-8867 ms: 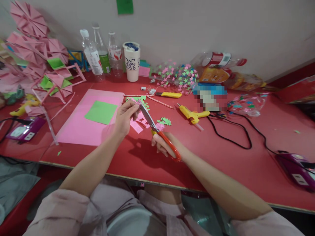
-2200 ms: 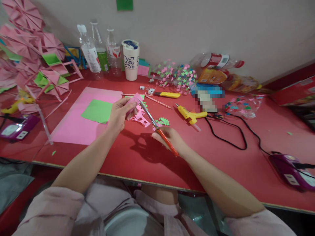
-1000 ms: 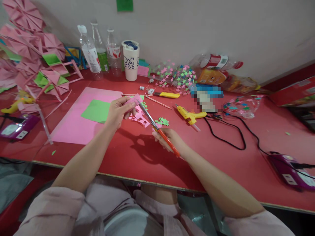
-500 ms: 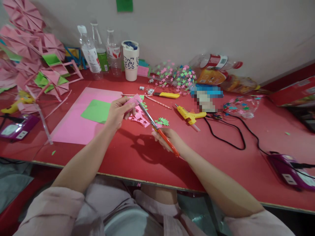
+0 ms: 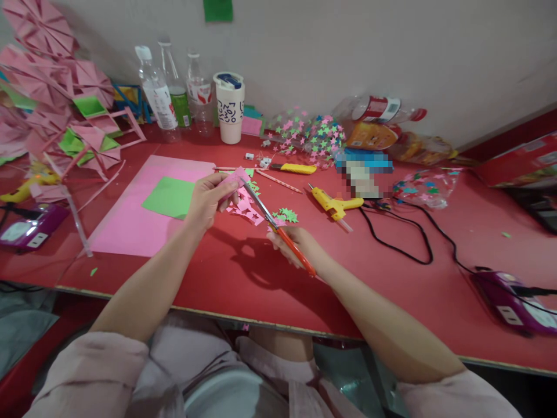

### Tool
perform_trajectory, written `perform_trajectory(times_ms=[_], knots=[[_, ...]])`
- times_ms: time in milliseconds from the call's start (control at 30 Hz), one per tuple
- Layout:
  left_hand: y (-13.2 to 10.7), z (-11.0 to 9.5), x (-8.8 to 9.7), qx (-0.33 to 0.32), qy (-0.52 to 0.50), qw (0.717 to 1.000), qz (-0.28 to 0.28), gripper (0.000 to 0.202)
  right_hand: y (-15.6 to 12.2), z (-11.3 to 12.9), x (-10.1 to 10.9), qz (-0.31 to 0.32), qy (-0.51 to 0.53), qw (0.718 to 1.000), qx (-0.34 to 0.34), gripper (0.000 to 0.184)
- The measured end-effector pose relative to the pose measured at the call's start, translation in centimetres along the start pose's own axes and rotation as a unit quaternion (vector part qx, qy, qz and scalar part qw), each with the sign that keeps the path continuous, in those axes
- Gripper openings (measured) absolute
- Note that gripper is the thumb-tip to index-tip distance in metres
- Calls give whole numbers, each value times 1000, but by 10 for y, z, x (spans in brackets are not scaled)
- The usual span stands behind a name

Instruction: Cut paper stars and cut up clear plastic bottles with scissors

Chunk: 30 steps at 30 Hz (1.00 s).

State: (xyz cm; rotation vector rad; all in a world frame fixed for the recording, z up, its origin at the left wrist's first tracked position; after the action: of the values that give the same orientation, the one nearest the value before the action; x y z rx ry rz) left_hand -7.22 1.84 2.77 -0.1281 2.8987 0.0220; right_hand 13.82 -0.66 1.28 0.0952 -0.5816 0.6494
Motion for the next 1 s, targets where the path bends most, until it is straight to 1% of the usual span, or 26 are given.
perform_trajectory(times_ms=[267, 367, 567, 700, 800, 900, 933, 1000], knots=[[-1, -1, -1, 10, 7, 1000, -13, 12, 1, -1, 0, -6, 5, 1000, 7, 54], [-1, -1, -1, 11, 11, 1000, -9, 12, 1, 0, 1, -12, 5, 1000, 6, 55], [-2, -2, -1, 12, 12, 1000, 7, 18, -2, 4, 0, -37, 2, 999, 6, 53], [0, -3, 1, -14, 38, 999, 33, 16, -2, 4, 1, -43, 2, 999, 4, 52], [2, -6, 4, -42, 94, 994, 23, 18, -2, 3, 3, -49, 4, 999, 1, 52], [3, -9, 6, -56, 154, 986, 12, 22, 1, 2, 6, -39, -5, 999, -2, 53], [3, -9, 7, -55, 156, 986, 13, 23, 2, 1, 6, -30, -9, 1000, -1, 54], [4, -8, 7, -44, 128, 991, 14, 21, 5, 0, 7, -10, -15, 1000, 5, 55]])
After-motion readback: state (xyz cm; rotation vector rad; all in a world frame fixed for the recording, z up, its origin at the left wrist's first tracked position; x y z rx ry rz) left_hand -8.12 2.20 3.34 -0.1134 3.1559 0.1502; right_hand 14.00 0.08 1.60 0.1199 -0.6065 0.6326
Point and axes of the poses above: each hand's wrist, its own y-axis towards the middle knuckle, its own x-axis out of the back of the hand, z = x × y, the point moved 2 cm from there along y, towards the middle knuckle, and after that the axes turned 12 degrees about x, right-handed, at the moved point
